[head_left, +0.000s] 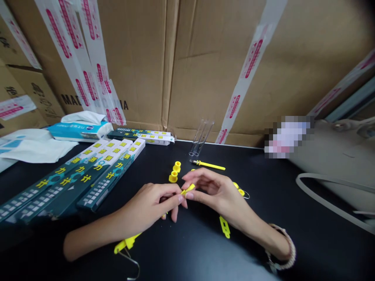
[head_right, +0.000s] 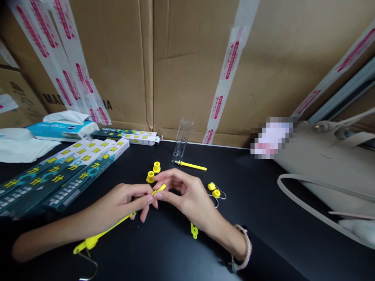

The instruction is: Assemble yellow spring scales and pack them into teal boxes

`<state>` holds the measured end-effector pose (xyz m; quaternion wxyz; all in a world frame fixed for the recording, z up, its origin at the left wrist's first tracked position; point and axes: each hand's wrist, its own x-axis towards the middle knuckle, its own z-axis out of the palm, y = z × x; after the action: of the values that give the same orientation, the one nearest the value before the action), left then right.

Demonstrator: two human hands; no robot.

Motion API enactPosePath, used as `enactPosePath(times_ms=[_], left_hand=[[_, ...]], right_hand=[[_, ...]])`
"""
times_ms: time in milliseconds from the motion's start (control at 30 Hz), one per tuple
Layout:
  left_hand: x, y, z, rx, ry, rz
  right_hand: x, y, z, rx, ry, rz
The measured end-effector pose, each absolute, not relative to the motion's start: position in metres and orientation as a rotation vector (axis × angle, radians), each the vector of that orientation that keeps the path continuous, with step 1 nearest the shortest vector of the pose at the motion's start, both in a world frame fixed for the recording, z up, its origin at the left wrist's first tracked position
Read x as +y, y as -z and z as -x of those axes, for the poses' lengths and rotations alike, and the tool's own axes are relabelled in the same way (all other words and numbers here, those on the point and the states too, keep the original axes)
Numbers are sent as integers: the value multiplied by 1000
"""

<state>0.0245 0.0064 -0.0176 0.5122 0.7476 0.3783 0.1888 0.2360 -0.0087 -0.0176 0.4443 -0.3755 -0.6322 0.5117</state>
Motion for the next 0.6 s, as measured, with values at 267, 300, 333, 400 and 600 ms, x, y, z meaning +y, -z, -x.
enactPosePath(times_ms=[267, 300, 333, 400, 600], left_hand=[[9, 19, -26, 861, -524, -1707], [8, 18, -26, 858, -533, -1696], [8, 17, -27, 855, -543, -1684], [7, 16, -27, 849, -559, -1662], [6, 15, -28, 842, -584, -1609]], right_hand=[[8, 13, -256, -1507, -882, 1111], [14, 14, -262, -1456, -778, 1164], [21, 15, -269, -1417, -710, 1194], [38, 18, -281, -1392, -625, 1248], [87, 28, -291, -1469, -565, 1397]])
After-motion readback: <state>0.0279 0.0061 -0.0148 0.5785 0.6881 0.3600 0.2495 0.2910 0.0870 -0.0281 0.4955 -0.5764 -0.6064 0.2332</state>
